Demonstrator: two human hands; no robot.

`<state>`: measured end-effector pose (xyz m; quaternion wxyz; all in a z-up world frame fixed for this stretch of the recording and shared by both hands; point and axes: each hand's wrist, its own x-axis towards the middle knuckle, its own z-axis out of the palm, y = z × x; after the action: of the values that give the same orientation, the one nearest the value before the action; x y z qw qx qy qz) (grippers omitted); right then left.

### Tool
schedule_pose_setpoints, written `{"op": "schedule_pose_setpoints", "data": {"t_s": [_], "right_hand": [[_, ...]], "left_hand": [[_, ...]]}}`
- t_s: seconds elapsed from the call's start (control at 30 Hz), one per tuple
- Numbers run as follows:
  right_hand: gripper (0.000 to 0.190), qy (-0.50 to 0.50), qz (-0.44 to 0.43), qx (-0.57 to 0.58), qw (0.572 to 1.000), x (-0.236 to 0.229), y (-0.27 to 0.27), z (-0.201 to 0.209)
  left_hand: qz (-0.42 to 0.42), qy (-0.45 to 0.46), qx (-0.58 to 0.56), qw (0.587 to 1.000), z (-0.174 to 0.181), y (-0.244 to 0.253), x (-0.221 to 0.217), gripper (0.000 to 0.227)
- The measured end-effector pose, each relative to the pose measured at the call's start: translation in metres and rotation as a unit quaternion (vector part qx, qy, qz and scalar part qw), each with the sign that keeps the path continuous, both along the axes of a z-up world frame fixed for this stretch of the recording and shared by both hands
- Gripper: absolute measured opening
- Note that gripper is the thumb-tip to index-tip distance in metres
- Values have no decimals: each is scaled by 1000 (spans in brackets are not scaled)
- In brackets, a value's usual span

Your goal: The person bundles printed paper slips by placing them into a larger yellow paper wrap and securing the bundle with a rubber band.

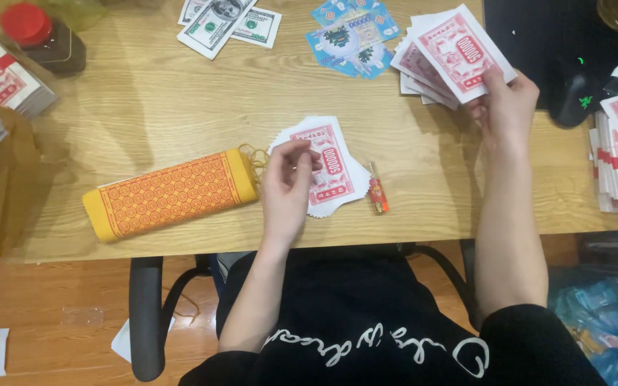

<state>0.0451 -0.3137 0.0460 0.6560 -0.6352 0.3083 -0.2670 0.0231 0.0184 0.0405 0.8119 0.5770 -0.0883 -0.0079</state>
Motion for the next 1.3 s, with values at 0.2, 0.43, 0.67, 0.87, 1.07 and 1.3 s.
{"op": "schedule_pose_setpoints", "data": {"t_s": [0.2, 0.43, 0.67, 0.87, 1.07, 1.3], "right_hand": [[22, 188, 6, -154, 970, -1, -13, 4], [15, 85, 234, -494, 833, 1, 81, 27], [47, 87, 547, -498, 668, 49, 152, 18], [60, 248, 569, -487, 615, 70, 163, 21], [35, 228, 563, -343, 716, 40, 156, 46], [41, 126, 497, -363, 778, 24, 157, 21]], "left_hand": [[25, -323, 411, 852, -23, -8, -13, 17], [26, -327, 497, 803, -44, -10, -22, 14], [25, -332, 499, 800, -40, -7, -24, 17], [54, -338, 489, 803, -42, -7, -23, 15], [55, -345, 484, 803, -53, -8, -20, 11], [61, -343, 485, 802, -55, -9, -22, 10]]}}
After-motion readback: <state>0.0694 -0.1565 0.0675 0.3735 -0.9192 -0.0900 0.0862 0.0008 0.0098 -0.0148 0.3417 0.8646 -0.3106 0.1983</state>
